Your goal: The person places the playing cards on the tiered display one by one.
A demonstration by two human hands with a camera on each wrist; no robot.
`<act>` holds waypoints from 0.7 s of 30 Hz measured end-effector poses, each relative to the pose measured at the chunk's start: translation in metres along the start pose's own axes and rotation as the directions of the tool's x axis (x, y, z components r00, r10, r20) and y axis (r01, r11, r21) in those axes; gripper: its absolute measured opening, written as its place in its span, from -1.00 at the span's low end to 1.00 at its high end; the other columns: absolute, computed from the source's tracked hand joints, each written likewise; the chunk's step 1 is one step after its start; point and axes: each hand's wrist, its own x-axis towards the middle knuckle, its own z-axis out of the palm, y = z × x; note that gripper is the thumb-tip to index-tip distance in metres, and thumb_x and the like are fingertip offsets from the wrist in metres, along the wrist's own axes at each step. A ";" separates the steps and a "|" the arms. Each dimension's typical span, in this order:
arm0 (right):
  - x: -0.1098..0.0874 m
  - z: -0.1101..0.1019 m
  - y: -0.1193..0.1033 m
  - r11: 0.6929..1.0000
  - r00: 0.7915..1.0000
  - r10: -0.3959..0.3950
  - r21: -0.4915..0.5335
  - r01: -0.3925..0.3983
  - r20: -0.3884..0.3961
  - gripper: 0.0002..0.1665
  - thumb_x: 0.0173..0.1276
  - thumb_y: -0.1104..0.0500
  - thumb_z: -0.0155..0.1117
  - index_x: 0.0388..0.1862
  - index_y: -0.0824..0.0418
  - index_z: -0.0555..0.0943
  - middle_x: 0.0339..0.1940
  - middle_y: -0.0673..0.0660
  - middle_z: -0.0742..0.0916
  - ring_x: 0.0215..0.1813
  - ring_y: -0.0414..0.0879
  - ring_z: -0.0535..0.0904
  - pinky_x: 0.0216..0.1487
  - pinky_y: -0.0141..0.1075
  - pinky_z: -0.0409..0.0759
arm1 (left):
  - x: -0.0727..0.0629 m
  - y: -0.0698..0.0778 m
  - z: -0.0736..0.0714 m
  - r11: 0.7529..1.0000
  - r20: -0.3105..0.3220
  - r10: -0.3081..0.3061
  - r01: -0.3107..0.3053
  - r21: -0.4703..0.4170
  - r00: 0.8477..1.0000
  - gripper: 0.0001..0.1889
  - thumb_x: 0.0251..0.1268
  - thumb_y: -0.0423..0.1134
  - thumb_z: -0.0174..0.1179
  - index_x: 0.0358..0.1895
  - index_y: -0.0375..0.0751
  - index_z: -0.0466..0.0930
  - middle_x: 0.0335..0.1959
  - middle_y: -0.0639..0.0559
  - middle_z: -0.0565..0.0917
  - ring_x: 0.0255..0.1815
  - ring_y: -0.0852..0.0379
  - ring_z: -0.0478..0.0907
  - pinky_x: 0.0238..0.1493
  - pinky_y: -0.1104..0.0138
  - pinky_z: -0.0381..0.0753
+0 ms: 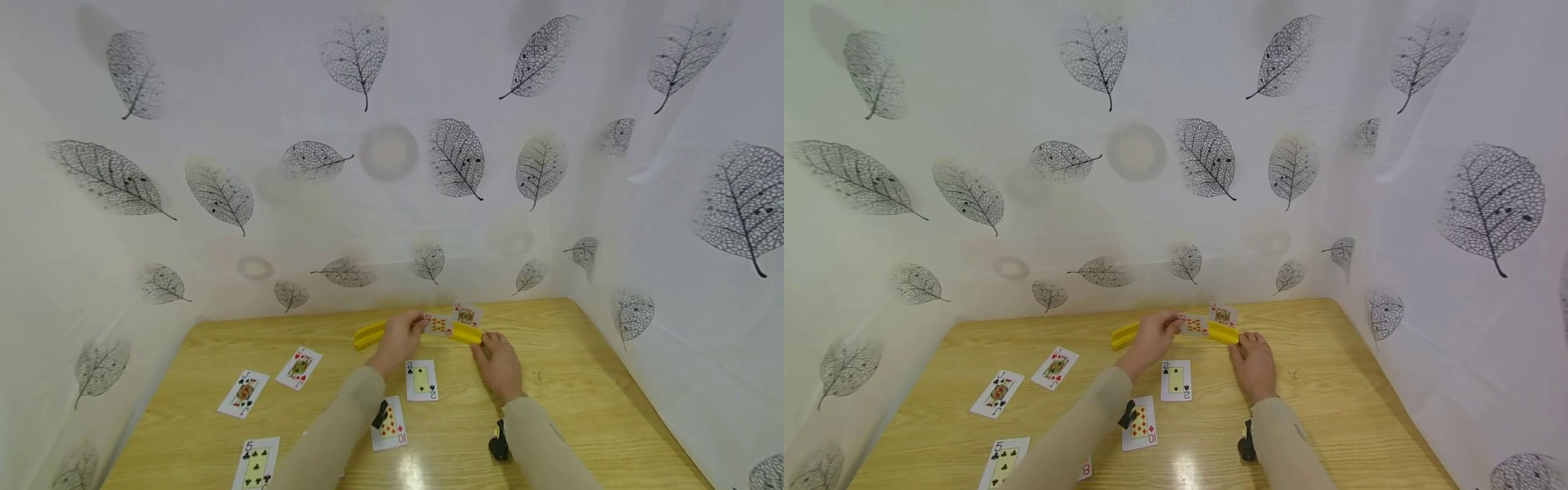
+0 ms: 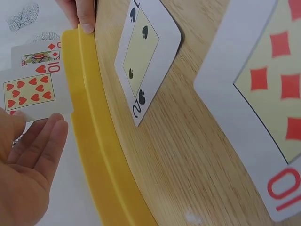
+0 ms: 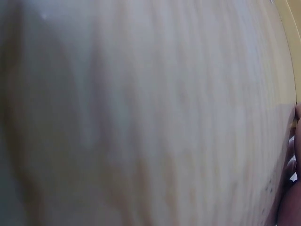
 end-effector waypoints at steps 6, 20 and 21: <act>0.000 -0.001 0.000 1.000 1.000 -0.006 0.001 0.006 -0.001 -0.35 0.68 0.03 0.13 0.46 0.52 0.44 0.50 0.47 0.52 0.60 0.42 0.30 0.62 0.30 0.25 | 0.004 0.003 0.009 0.999 0.001 0.053 -0.053 -0.006 0.999 -0.79 0.63 -0.28 0.14 -0.04 -0.33 0.73 -0.23 -0.27 0.79 -0.51 0.28 0.41 -0.41 0.48 0.57; 0.002 0.000 -0.001 1.000 1.000 0.002 0.008 -0.002 -0.008 -0.37 0.67 0.02 0.14 0.44 0.50 0.48 0.48 0.45 0.55 0.61 0.41 0.30 0.62 0.30 0.25 | 0.013 0.010 0.029 0.998 -0.014 0.066 -0.066 0.019 0.998 -0.81 0.62 -0.30 0.14 -0.06 -0.29 0.74 -0.21 -0.17 0.82 -0.42 0.25 0.53 -0.31 0.48 0.65; 0.002 0.000 -0.001 1.000 1.000 0.004 0.007 -0.004 -0.008 -0.37 0.67 0.02 0.14 0.44 0.50 0.48 0.48 0.45 0.55 0.61 0.41 0.30 0.62 0.30 0.25 | 0.014 0.010 0.031 0.998 -0.015 0.065 -0.065 0.018 0.998 -0.81 0.62 -0.31 0.15 -0.06 -0.30 0.74 -0.21 -0.17 0.82 -0.41 0.24 0.54 -0.31 0.48 0.65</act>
